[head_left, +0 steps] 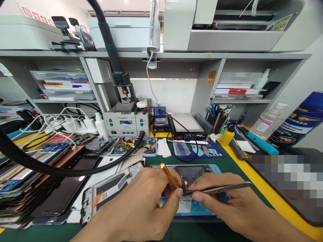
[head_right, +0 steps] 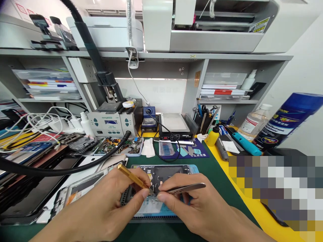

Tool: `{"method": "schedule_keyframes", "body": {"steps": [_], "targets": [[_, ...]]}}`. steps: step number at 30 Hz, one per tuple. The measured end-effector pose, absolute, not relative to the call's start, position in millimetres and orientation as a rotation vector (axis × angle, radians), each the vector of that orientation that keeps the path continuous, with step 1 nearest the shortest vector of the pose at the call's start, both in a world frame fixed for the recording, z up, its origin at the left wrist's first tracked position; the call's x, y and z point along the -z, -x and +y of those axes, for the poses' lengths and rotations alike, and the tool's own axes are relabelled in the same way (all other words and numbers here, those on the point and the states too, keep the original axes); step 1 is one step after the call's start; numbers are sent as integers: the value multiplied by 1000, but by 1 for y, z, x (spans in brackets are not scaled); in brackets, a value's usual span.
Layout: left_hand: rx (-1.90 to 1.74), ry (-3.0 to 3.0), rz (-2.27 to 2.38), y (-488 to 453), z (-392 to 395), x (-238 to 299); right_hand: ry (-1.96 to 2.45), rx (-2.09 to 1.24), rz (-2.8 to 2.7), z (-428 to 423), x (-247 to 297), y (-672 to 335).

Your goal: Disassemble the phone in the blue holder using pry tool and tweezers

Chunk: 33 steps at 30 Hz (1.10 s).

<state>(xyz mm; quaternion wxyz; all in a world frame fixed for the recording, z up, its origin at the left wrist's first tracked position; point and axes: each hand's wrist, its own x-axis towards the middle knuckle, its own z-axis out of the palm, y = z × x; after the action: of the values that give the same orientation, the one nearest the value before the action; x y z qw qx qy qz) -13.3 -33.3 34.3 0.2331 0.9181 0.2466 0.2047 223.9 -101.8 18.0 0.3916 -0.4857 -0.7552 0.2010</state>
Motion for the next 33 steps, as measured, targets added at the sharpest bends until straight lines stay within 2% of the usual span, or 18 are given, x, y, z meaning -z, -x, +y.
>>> {"method": "schedule_keyframes", "body": {"steps": [33], "targets": [[-547,-2519,696,13,-34,-34,1235,-518,-1945,-101,-16,-224]]}}
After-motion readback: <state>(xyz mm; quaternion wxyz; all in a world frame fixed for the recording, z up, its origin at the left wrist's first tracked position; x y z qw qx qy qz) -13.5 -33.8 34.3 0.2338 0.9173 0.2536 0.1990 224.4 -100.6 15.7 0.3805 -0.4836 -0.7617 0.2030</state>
